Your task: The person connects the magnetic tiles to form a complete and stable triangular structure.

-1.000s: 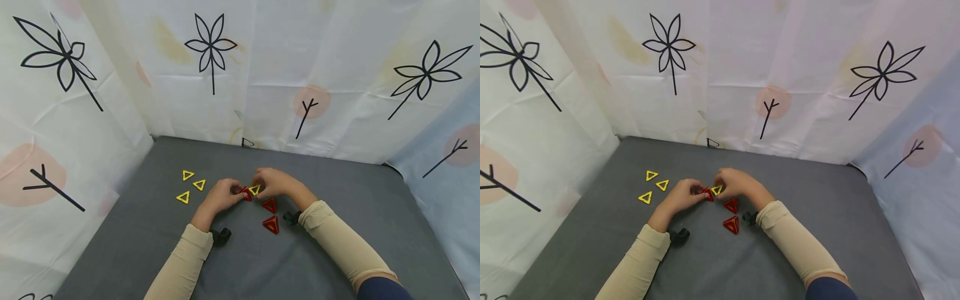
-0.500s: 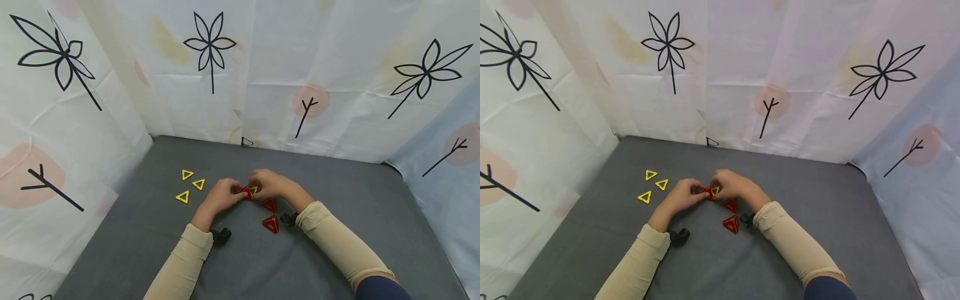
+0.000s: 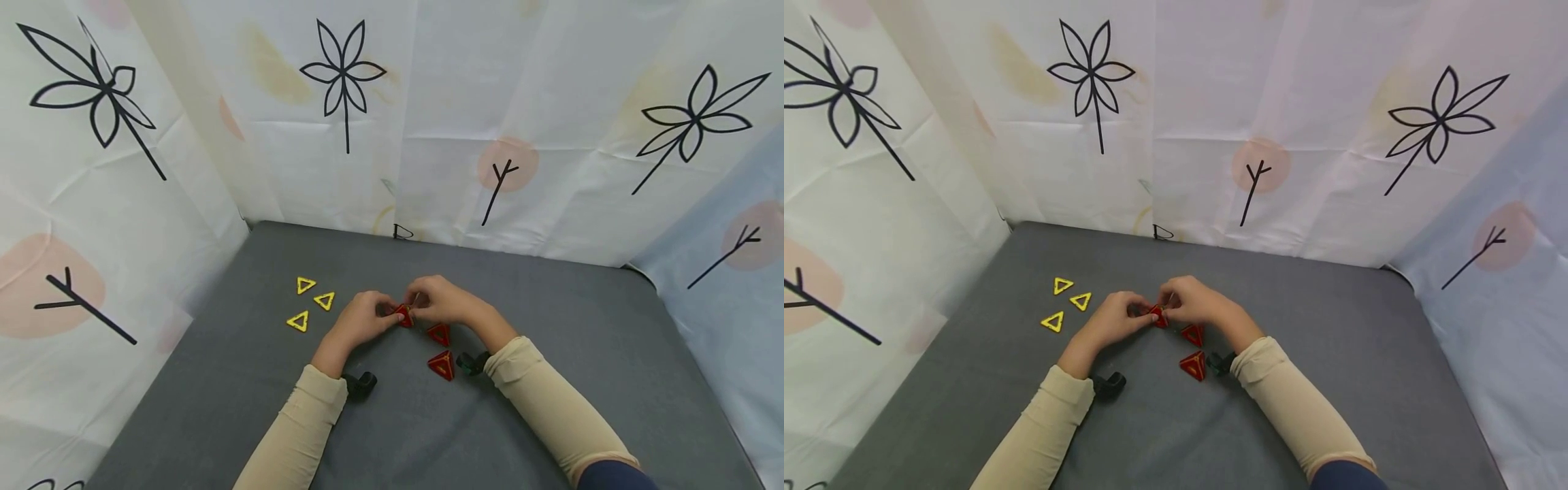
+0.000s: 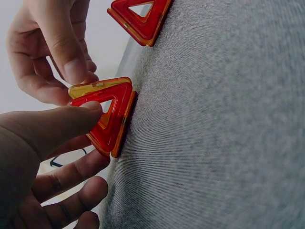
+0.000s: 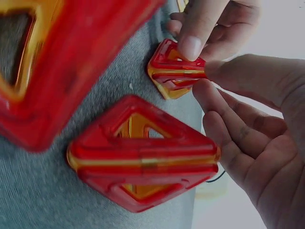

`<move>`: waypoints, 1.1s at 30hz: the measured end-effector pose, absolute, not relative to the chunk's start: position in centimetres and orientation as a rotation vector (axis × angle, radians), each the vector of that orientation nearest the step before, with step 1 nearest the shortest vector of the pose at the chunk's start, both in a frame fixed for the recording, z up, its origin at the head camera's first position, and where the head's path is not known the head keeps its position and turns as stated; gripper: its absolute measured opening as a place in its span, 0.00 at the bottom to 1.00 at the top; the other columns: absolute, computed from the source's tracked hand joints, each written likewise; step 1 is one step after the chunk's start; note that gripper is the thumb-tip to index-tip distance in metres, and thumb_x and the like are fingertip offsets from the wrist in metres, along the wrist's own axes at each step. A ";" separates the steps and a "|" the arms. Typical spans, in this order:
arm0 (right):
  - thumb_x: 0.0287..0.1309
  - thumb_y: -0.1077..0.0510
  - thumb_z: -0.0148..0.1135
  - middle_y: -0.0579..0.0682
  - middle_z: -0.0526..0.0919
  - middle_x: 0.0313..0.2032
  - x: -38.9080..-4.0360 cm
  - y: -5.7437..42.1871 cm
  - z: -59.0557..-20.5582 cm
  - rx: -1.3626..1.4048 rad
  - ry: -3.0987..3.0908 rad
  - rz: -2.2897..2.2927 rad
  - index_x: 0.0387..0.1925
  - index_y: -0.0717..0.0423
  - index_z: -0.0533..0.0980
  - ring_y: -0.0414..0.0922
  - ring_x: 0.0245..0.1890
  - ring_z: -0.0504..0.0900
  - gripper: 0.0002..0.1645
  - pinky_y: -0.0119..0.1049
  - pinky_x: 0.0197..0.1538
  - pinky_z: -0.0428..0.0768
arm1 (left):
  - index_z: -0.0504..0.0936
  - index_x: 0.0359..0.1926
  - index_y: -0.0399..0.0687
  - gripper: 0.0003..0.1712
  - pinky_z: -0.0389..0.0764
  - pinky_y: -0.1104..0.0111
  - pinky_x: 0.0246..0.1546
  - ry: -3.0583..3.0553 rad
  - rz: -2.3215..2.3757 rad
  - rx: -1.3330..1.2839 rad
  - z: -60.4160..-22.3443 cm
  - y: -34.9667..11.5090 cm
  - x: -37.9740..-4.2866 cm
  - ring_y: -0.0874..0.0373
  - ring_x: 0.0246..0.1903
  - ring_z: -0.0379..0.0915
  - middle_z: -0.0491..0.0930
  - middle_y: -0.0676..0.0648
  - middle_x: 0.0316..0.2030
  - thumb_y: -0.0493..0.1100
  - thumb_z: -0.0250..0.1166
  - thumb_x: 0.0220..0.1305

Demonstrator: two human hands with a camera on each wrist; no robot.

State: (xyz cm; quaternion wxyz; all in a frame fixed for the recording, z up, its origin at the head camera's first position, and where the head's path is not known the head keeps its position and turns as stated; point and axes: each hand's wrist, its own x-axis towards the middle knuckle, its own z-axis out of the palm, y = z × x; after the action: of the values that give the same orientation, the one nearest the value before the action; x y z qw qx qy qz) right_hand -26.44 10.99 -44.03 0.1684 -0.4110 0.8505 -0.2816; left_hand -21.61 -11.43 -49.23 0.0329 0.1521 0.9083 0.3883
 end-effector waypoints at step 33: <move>0.71 0.64 0.67 0.52 0.90 0.45 -25.5 10.4 -44.8 -1.155 2.552 -0.867 0.48 0.55 0.88 0.43 0.41 0.89 0.08 0.38 0.46 0.87 | 0.94 0.49 0.51 0.09 0.86 0.60 0.44 2.799 1.188 0.580 -49.1 -11.5 -21.6 0.60 0.39 0.84 0.90 0.49 0.41 0.43 0.72 0.71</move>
State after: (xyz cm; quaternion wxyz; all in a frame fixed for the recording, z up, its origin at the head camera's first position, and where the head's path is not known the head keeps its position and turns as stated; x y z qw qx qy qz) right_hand -25.53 10.38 -44.81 0.1046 -0.3916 0.8655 -0.2941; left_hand -21.57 -11.52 -49.07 0.0228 0.1874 0.9040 0.3836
